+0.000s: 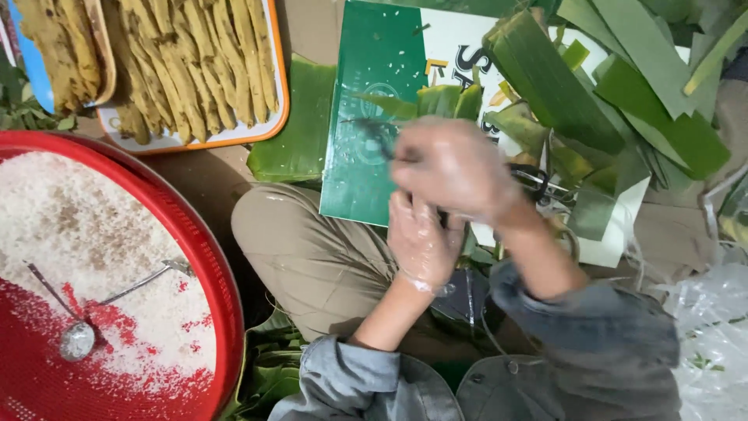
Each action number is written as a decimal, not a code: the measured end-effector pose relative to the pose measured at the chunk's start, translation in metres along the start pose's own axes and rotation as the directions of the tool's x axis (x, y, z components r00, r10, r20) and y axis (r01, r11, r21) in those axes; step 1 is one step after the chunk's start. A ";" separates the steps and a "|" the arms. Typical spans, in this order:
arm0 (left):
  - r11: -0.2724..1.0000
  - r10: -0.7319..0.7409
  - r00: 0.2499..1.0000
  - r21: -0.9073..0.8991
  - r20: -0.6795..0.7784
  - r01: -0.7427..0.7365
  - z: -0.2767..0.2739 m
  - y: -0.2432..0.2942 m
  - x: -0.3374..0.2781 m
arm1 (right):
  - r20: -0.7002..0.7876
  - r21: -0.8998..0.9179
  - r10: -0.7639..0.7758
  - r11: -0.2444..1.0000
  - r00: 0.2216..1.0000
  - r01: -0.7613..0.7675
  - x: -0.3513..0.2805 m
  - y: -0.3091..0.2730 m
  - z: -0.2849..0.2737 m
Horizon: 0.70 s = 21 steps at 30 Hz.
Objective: Preparing traditional food by scooping rice and filling onto banana leaves and then folding them into wraps.
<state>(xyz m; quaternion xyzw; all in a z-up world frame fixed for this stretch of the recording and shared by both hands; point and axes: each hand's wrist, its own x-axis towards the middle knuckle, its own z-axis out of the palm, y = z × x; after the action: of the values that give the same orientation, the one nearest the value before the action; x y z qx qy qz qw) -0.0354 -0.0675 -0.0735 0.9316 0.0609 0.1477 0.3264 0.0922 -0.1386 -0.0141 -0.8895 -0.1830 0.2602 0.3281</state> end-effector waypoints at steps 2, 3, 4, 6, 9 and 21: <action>1.000 -0.026 1.000 0.015 0.004 0.026 -0.002 0.003 0.004 | -0.094 0.136 0.022 0.991 0.995 -0.009 -0.027 0.023 0.002; 0.998 -0.050 0.999 0.035 0.005 0.050 -0.002 0.006 0.007 | -0.185 0.272 0.052 0.962 0.981 0.001 -0.040 0.035 0.002; 0.998 -0.048 0.999 0.031 0.006 0.048 -0.002 0.008 0.009 | -0.188 0.270 0.055 0.963 0.981 -0.002 -0.049 0.033 0.002; 0.999 0.017 0.999 0.034 -0.034 -0.016 -0.002 0.011 0.012 | -0.281 0.538 0.079 0.838 0.957 0.089 -0.066 0.032 0.004; 0.988 0.129 0.990 0.098 -0.061 -0.122 0.002 0.006 0.013 | -0.302 0.649 0.067 0.745 0.951 0.154 -0.076 0.040 0.010; 0.989 0.132 0.990 0.075 -0.044 -0.128 0.006 0.007 0.012 | -0.114 -0.670 -0.202 0.739 0.973 0.074 -0.081 0.083 0.015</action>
<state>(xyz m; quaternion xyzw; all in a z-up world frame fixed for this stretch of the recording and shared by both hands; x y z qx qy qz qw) -0.0223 -0.0736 -0.0706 0.9409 0.0133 0.1892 0.2806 0.0318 -0.2314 -0.0521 -0.9513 -0.2985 0.0724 0.0258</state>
